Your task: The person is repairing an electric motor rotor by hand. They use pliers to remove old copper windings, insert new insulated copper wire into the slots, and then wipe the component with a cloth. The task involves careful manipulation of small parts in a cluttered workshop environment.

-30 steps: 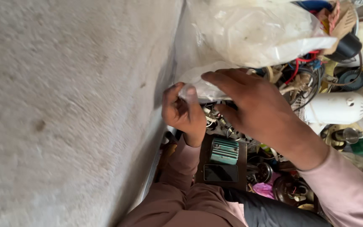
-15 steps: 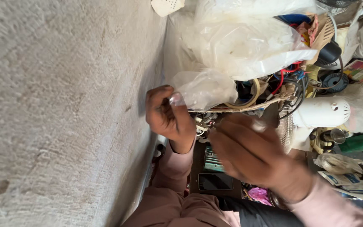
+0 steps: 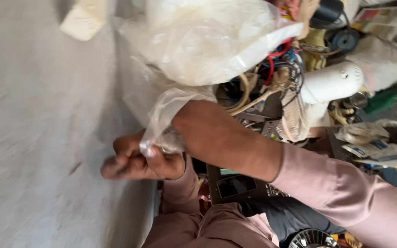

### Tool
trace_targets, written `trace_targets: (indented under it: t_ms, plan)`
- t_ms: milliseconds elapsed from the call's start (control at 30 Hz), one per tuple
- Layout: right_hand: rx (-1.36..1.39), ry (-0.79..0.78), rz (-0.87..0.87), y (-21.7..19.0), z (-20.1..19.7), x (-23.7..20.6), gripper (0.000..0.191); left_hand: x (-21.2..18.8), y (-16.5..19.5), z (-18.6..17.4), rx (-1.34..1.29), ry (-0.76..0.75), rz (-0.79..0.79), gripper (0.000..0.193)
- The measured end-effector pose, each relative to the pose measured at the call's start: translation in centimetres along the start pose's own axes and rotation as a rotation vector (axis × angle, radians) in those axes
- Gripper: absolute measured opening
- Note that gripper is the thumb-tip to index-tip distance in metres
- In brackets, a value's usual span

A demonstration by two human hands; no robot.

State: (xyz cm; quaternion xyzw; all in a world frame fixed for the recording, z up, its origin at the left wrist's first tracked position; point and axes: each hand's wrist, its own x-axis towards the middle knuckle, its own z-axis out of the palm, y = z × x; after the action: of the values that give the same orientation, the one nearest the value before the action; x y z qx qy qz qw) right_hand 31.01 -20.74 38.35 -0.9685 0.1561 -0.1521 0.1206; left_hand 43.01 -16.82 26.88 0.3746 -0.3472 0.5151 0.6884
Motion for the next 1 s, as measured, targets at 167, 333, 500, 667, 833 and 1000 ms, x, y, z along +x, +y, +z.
trace_targets:
  t_ms: [167, 333, 500, 667, 833, 1000]
  plan:
    - [0.122, 0.314, -0.183, 1.9, 1.5, 0.2, 0.022, -1.7, 3.2, 1.2, -0.827, 0.028, -0.431, 0.03]
    - [-0.16, 0.343, -0.005, 2.6, 4.8, 3.0, 0.022, -3.0, 1.6, 0.7, -0.549, 0.046, -0.343, 0.035]
    - [-0.165, 0.346, 0.009, 2.8, 6.1, 2.5, 0.023, -3.5, 2.4, 0.3, -0.56, 0.036, -0.247, 0.029]
    - [-0.183, 0.36, -0.003, 3.4, 5.8, 2.8, 0.023, -1.3, 4.7, 0.5, 0.077, -0.232, 0.157, 0.021]
    - [-0.219, 0.378, -0.02, 3.6, 6.2, 5.7, 0.024, -1.5, 2.4, 2.3, -0.32, 0.1, 0.178, 0.014]
    - [-0.234, 0.385, -0.028, 4.3, 6.3, 6.4, 0.024, -2.4, 3.2, 2.1, -0.523, 0.013, -0.084, 0.014]
